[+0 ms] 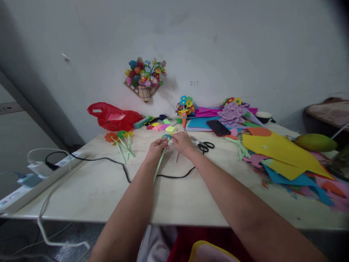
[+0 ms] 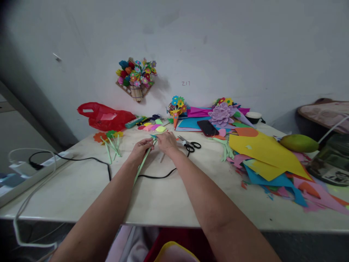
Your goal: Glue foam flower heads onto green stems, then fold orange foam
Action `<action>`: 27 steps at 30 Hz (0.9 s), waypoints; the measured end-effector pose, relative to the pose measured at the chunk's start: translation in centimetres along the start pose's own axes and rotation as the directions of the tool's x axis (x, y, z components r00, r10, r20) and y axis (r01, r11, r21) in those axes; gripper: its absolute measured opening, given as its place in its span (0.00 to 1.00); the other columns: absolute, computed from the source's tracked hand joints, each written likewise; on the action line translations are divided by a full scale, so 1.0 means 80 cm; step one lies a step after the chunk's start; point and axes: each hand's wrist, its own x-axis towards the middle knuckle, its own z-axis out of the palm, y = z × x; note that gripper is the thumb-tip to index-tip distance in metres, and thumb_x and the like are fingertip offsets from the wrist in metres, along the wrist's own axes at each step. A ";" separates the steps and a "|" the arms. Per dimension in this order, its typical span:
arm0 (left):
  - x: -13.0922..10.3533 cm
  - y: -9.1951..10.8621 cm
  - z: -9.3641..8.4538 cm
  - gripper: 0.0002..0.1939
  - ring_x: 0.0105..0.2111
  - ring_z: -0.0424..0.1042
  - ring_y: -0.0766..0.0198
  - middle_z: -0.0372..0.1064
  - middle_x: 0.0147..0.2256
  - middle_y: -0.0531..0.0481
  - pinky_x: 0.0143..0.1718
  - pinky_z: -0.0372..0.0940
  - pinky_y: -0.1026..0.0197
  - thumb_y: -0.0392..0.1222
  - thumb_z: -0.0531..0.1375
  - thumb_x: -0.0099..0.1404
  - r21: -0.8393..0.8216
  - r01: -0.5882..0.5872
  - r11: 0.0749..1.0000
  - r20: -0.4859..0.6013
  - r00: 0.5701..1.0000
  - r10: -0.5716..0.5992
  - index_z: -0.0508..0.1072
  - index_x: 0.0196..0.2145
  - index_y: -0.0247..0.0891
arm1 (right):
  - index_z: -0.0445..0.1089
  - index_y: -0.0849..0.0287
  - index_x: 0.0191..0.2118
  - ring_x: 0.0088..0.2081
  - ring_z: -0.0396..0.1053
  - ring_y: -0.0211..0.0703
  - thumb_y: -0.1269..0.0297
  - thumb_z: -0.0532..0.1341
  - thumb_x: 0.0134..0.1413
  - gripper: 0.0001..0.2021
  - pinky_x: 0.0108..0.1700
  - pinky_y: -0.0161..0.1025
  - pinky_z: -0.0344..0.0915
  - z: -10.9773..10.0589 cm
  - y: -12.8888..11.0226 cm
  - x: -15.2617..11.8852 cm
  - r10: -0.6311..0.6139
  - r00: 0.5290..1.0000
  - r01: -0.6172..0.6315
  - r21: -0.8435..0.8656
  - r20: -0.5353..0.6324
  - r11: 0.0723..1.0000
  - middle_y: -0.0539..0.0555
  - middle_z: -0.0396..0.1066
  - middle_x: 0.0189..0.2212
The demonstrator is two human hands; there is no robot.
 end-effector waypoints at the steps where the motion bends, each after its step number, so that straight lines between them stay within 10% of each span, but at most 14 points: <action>1: 0.000 0.000 0.000 0.16 0.19 0.63 0.70 0.67 0.17 0.52 0.19 0.51 0.69 0.41 0.65 0.44 0.004 0.000 1.000 -0.003 1.000 0.000 0.71 0.32 0.33 | 0.72 0.59 0.40 0.40 0.66 0.46 0.68 0.51 0.53 0.14 0.45 0.42 0.55 0.000 0.000 0.000 0.007 1.000 -0.007 0.005 0.004 1.000 0.57 0.72 0.35; 27: -0.006 0.014 0.007 0.17 0.12 0.54 0.76 0.64 0.15 0.55 0.13 0.42 0.69 0.45 0.67 0.40 -0.084 0.054 0.995 -0.046 0.997 -0.058 0.66 0.24 0.34 | 0.69 0.56 0.43 0.41 0.68 0.43 0.71 0.55 0.43 0.18 0.44 0.39 0.62 -0.003 -0.003 0.002 0.240 0.970 -0.233 0.387 0.030 0.892 0.51 0.73 0.39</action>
